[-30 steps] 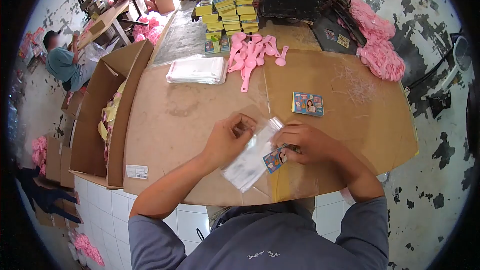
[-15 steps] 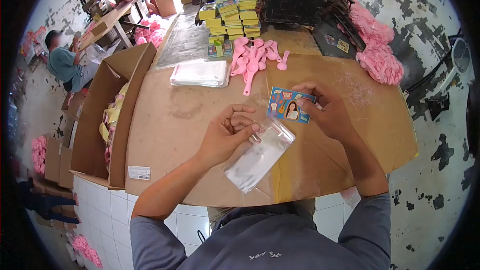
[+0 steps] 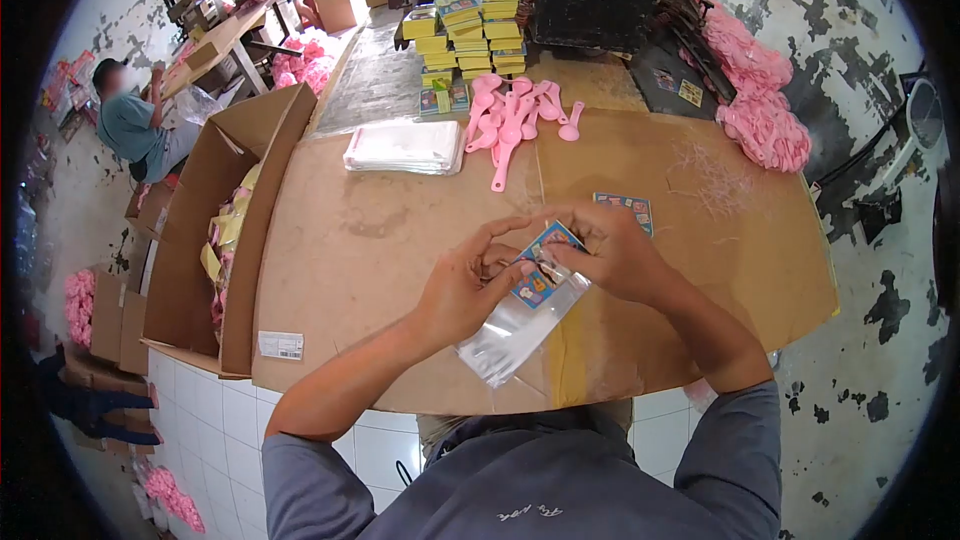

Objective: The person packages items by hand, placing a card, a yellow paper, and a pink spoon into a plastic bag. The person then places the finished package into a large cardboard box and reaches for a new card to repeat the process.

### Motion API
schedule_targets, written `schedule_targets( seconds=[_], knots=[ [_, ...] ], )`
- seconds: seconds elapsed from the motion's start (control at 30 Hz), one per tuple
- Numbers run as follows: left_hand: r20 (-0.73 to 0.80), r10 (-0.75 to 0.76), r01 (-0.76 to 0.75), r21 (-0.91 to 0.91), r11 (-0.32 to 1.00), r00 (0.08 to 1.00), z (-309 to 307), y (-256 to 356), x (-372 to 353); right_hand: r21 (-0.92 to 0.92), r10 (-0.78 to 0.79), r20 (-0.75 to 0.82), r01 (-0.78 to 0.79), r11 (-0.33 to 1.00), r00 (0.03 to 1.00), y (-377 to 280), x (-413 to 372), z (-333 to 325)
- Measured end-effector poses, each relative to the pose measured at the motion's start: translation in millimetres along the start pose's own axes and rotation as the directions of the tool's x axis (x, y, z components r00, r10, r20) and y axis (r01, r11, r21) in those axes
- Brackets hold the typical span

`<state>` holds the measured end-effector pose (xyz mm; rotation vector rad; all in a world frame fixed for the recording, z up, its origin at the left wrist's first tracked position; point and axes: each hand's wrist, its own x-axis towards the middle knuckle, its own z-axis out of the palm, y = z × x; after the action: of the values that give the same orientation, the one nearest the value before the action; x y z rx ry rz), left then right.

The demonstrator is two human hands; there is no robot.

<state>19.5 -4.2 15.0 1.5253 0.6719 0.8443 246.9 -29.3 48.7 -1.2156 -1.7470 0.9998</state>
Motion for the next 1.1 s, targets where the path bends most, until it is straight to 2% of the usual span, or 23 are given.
schedule_targets(
  seconds=[0.1,0.2,0.27,0.3,0.37,0.4,0.47,0.53,0.63,0.73,0.83,0.93,0.97,1.03,1.1],
  knots=[
    [-0.098,-0.024,0.017,-0.072,0.997,0.995,-0.6,2.2,4.0,0.082,-0.072,-0.236,0.094,0.992,0.969,11.1,6.3,0.3],
    [-0.117,-0.017,0.01,-0.062,0.998,0.993,-4.2,-3.7,6.9,-0.1,-0.116,-0.105,0.106,0.989,0.988,3.1,0.5,-0.5],
    [-0.086,-0.053,0.054,0.01,0.998,0.995,-5.9,0.4,7.6,-0.163,-0.128,0.061,0.137,0.977,0.99,5.1,3.9,-3.8],
    [-0.092,-0.041,0.04,-0.016,0.999,0.995,-5.1,-4.1,9.2,-0.194,-0.128,0.141,0.154,0.969,0.982,7.4,6.7,-6.6],
    [-0.111,-0.017,0.009,-0.071,0.997,0.994,-3.6,-18.0,11.6,-0.255,-0.236,0.226,0.291,0.922,0.945,24.1,25.0,-23.6],
    [-0.112,-0.055,0.048,-0.065,0.997,0.992,-6.1,-17.5,12.9,-0.28,-0.285,0.274,0.36,0.89,0.919,35.5,38.0,-34.0],
    [-0.116,-0.133,0.127,-0.053,0.99,0.984,-15.5,-15.6,15.2,-0.514,-0.146,-0.044,0.103,0.851,0.988,60.0,64.9,-52.3],
    [-0.113,-0.125,0.111,-0.126,0.986,0.986,-21.3,-30.9,21.0,-0.729,-0.424,-0.057,0.252,0.636,0.904,125.3,115.0,-88.0],
    [-0.06,-0.166,0.151,-0.205,0.967,0.984,-24.3,-27.0,20.6,-0.782,-0.457,-0.08,0.228,0.58,0.886,140.3,138.4,-97.8],
    [-0.029,-0.188,0.178,-0.199,0.964,0.982,-27.5,-38.4,21.2,-0.733,-0.096,-0.104,-0.011,0.68,0.99,135.7,143.3,-104.6],
    [-0.011,-0.213,0.208,-0.164,0.964,0.977,-30.8,-34.0,19.8,-0.907,-0.147,0.024,0.083,0.413,0.989,138.8,129.3,-113.5],
    [-0.017,-0.219,0.211,-0.193,0.958,0.976,-29.9,-23.5,19.8,-0.815,-0.238,0.041,0.17,0.554,0.971,146.3,111.7,-114.3],
    [-0.022,-0.218,0.209,-0.2,0.957,0.976,-29.4,-22.1,20.4,-0.809,-0.256,0.038,0.18,0.559,0.966,147.6,107.3,-114.6],
    [-0.032,-0.203,0.192,-0.219,0.957,0.979,-29.0,-24.3,19.8,-0.794,-0.295,0.028,0.201,0.574,0.955,110.5,94.4,-103.6],
    [-0.044,-0.172,0.156,-0.25,0.956,0.984,-27.5,-29.6,19.9,-0.647,-0.101,0.04,0.103,0.755,0.994,42.7,66.0,-79.1]
  ],
)
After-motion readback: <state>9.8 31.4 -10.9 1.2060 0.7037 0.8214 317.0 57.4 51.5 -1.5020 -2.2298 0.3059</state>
